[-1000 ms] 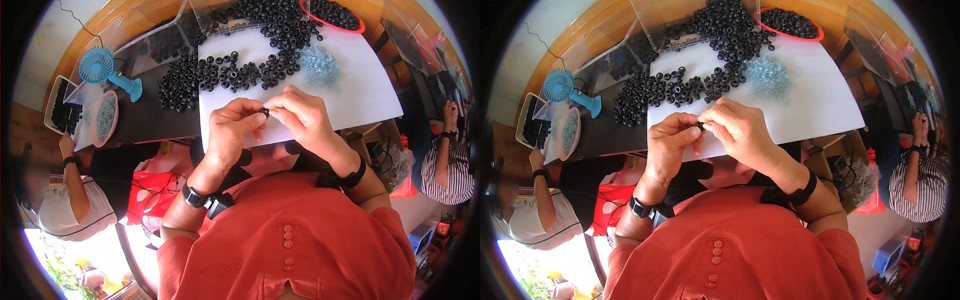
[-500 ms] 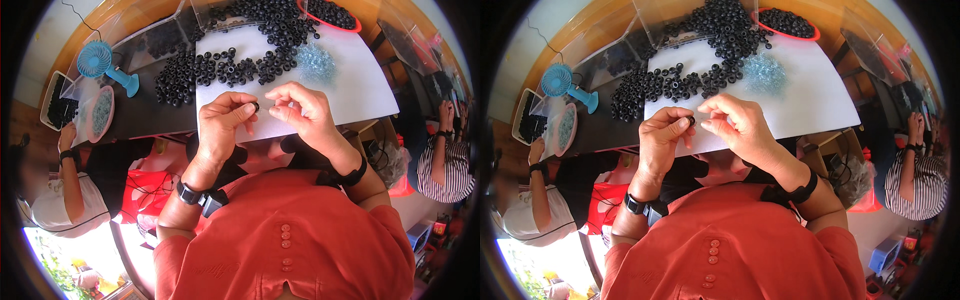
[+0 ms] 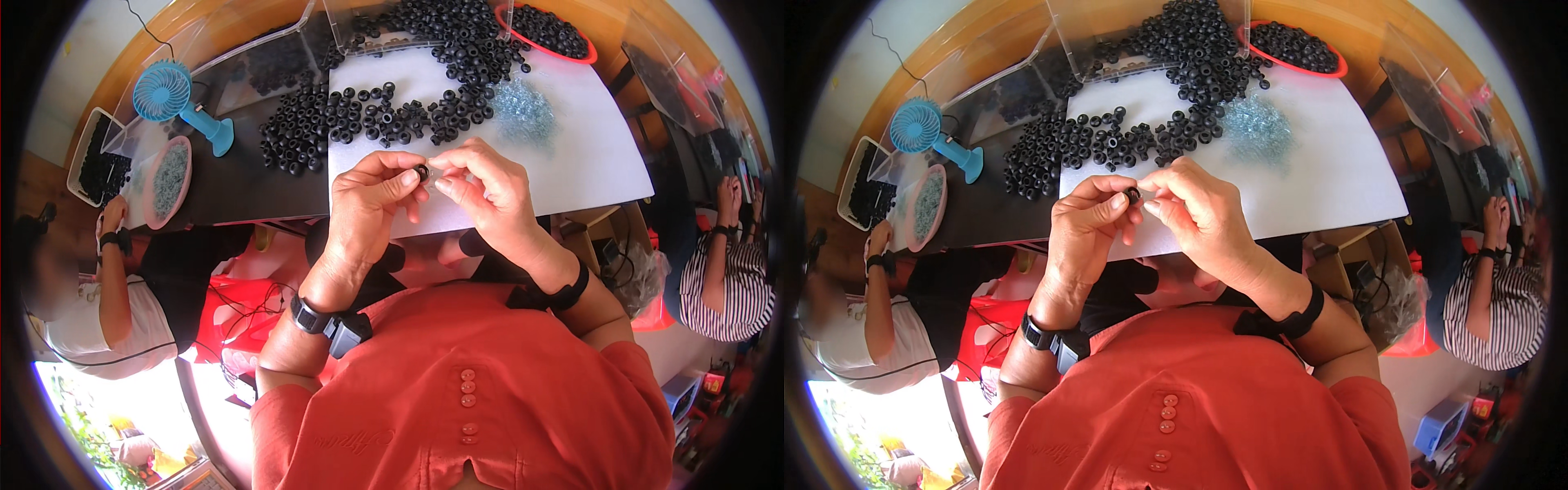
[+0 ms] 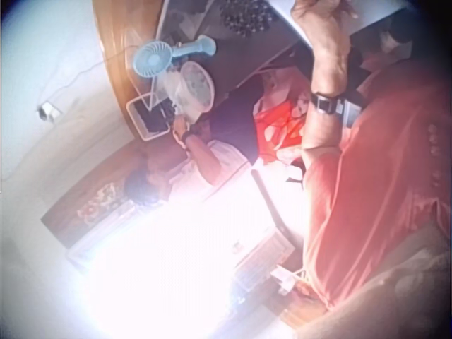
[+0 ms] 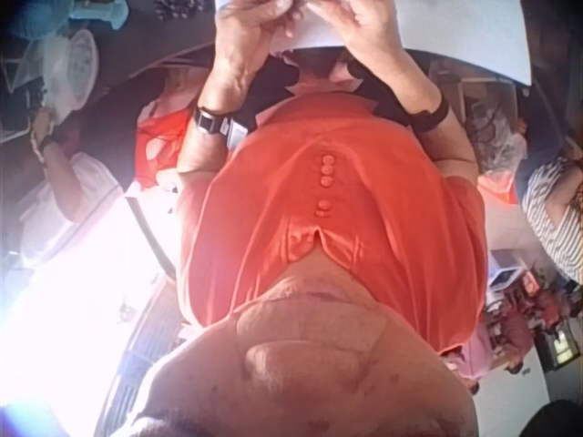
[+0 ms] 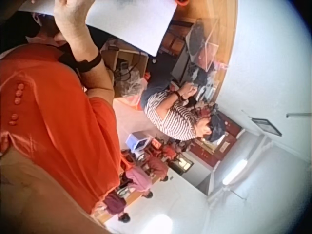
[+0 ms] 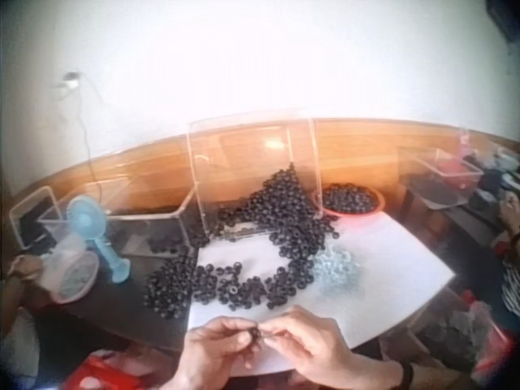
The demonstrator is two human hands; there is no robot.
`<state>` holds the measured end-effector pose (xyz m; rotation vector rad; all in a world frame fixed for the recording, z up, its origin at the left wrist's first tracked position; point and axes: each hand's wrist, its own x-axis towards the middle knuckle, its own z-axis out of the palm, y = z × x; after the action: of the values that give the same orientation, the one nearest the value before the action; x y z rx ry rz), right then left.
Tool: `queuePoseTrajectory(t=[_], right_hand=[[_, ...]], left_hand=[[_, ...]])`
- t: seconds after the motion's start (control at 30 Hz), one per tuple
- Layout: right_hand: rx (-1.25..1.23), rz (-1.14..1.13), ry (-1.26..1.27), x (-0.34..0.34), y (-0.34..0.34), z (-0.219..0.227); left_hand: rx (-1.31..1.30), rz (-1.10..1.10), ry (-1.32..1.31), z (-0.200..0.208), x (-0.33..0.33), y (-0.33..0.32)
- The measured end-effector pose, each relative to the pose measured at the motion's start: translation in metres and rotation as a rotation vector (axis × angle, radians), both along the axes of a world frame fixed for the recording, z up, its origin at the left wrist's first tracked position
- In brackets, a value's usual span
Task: Assembling small black plastic circular rings with light blue plastic pins at a workshop table.
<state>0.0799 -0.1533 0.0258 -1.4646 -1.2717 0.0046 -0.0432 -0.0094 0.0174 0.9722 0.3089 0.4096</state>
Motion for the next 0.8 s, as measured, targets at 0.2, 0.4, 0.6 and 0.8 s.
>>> queuePoseTrajectory(t=[0.2,0.4,0.6,0.8], right_hand=[[0.005,0.032,0.115,-0.001,0.002,-0.003],[0.012,0.096,0.251,-0.004,0.01,-0.001],[0.004,0.019,0.123,0.002,0.001,0.001],[-0.047,0.068,-0.04,-0.007,0.0,0.0]], left_hand=[[0.034,0.002,0.063,0.004,0.002,-0.003],[0.133,-0.015,0.069,0.004,-0.002,-0.004],[0.099,0.021,0.062,0.001,-0.005,-0.001],[0.1,-0.035,0.06,-0.001,-0.004,-0.002]])
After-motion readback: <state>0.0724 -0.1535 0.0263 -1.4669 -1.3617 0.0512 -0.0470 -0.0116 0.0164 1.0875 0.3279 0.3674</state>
